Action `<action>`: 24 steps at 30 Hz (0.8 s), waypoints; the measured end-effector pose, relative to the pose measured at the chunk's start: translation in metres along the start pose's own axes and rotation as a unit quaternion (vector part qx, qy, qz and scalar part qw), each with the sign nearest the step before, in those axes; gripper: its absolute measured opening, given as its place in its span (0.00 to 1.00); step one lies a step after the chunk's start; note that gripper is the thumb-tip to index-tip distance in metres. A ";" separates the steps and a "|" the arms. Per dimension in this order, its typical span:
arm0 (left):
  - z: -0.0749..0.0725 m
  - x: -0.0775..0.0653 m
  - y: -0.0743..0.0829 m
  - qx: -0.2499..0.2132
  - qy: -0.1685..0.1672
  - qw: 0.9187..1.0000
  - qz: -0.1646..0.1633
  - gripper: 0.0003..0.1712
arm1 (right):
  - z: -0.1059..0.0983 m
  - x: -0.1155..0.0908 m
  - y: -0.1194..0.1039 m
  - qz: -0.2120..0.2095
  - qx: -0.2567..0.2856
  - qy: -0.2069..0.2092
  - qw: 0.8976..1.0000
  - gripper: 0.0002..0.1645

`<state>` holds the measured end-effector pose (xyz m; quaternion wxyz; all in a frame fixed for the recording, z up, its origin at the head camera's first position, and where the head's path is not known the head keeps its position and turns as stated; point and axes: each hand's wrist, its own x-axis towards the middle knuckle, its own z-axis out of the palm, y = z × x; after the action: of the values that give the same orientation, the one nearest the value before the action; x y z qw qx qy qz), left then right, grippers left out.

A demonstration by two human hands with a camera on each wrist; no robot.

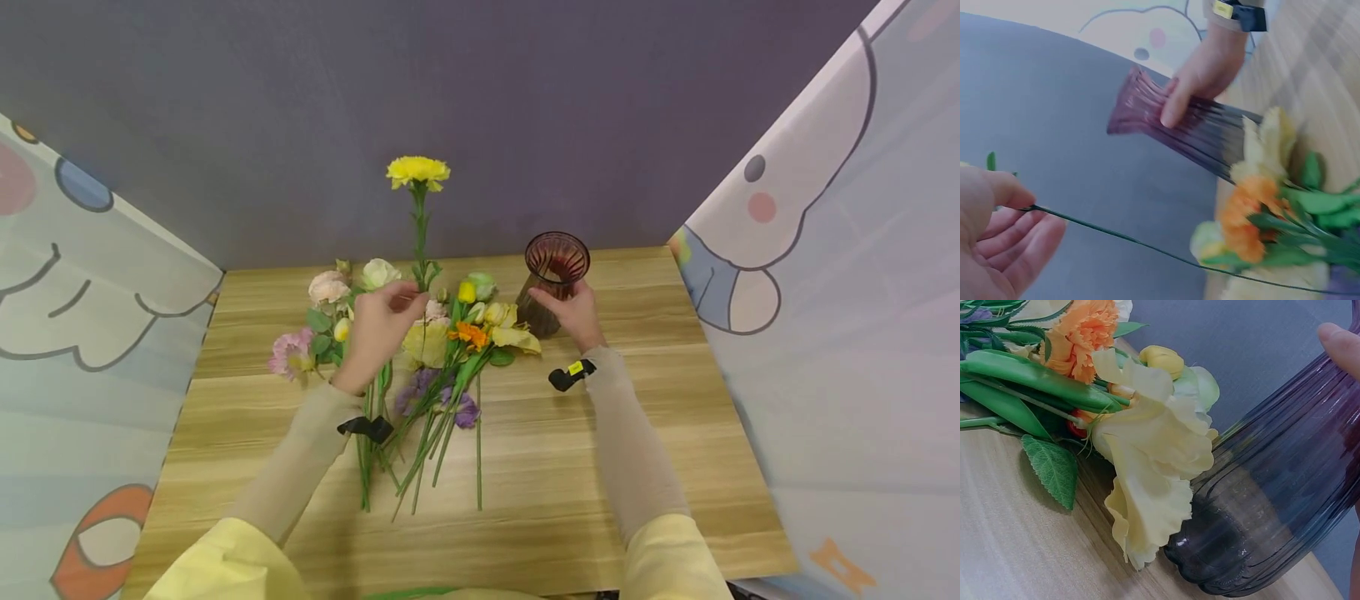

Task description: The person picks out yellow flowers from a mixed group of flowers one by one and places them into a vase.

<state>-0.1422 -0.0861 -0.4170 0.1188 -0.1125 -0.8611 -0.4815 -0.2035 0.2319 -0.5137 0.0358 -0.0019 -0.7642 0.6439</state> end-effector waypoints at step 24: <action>0.032 0.103 0.106 -0.177 0.107 0.961 0.182 0.10 | 0.000 0.002 0.003 0.001 0.013 0.006 1.000 0.33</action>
<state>-0.2102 0.0041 -0.3158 0.2738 -0.2345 -0.7091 -0.6060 -0.2056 0.2321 -0.5165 0.0398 -0.0055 -0.7555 0.6539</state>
